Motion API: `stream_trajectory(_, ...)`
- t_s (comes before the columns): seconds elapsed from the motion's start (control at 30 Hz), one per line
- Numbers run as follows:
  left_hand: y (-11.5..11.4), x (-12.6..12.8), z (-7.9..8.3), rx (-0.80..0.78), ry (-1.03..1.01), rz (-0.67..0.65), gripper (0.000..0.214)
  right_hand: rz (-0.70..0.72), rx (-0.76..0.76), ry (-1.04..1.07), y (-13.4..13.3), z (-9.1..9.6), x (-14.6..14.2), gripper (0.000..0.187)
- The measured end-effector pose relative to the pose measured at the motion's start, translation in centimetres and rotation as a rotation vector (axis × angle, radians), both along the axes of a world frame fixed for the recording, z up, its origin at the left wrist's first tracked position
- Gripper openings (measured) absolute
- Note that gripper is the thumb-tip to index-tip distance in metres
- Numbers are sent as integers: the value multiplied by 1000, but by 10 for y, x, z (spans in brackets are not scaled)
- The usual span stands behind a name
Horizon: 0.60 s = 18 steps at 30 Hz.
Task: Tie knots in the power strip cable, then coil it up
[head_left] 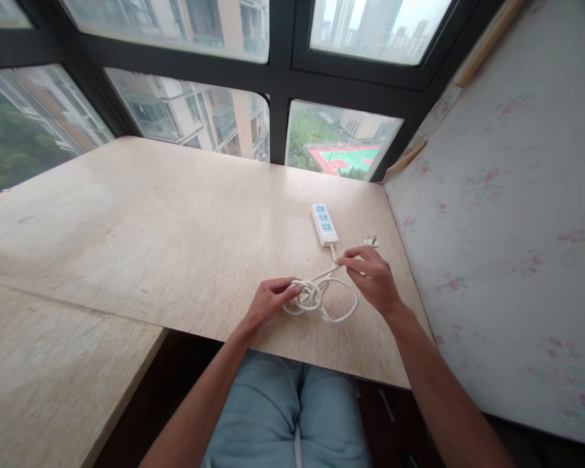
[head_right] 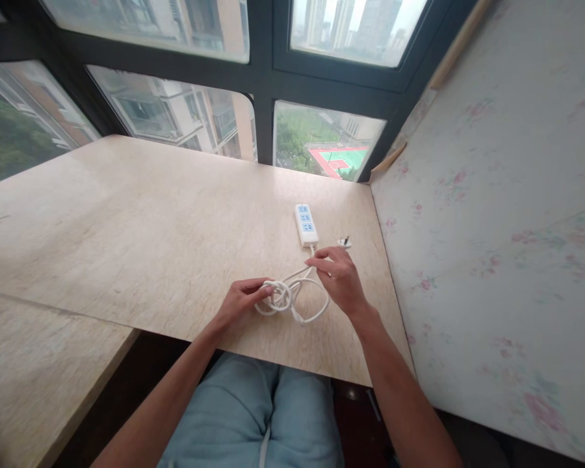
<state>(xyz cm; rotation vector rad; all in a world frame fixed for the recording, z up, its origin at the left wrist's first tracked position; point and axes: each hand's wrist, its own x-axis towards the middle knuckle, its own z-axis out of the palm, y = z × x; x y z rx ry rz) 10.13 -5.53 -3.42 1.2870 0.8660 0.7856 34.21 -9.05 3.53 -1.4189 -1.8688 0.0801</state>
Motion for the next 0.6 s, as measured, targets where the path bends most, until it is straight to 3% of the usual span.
stream_trajectory(0.17,1,1,0,-54,-1,40,40,117,-14,21,29,6,-13,29)
stream_trajectory(0.37,-8,13,3,19,4,-59,35,348,-156,220,57,-12,-37,39)
stream_trajectory(0.5,-14,18,6,-7,15,-34,33,352,-357,306,65,-26,-42,37)
stream_trajectory(0.6,-17,17,7,-26,5,-15,32,330,-401,283,64,-30,-39,33)
